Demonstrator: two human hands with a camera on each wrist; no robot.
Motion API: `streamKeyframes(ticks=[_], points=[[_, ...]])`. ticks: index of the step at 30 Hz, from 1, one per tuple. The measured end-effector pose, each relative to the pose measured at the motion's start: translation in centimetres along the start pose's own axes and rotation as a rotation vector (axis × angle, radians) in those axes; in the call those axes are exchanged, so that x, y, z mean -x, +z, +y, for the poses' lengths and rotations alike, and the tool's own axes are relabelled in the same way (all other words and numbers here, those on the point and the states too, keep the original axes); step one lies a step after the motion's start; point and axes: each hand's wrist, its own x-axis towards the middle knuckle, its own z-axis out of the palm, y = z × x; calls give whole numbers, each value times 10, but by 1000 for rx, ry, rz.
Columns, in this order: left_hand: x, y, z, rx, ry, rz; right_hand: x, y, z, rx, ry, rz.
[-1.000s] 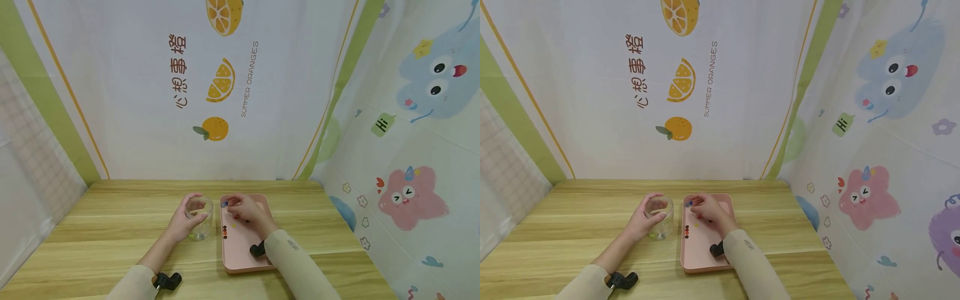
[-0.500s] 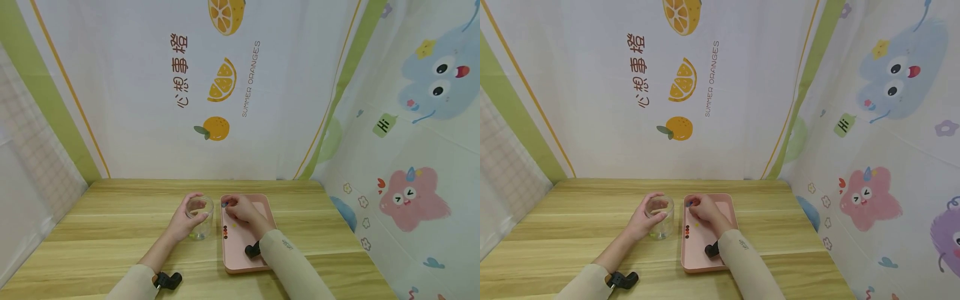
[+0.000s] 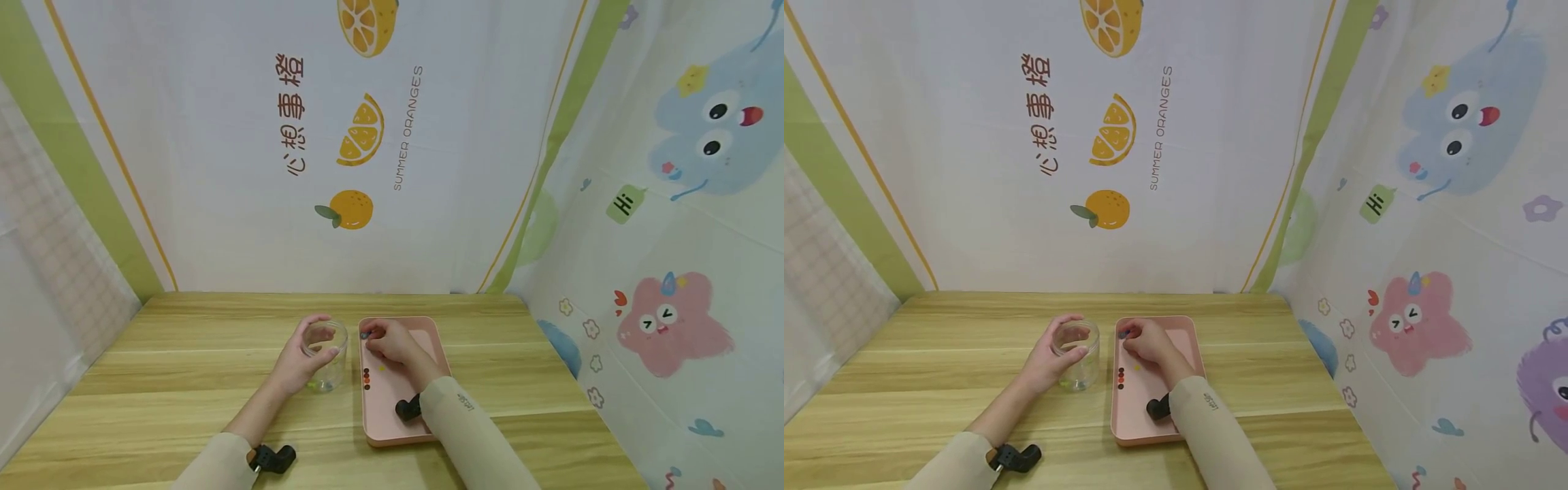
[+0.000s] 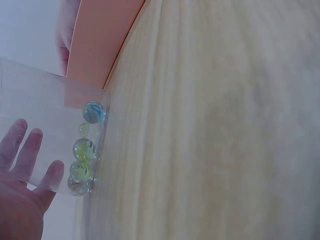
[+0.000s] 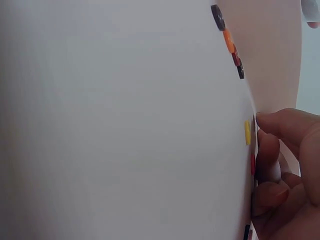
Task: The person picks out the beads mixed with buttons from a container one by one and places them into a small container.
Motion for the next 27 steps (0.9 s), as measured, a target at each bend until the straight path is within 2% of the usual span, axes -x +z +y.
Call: streamKeyframes(ticks=[27], points=[[1,0,3,-6,-10,8,-2,3,3,67,9,32]])
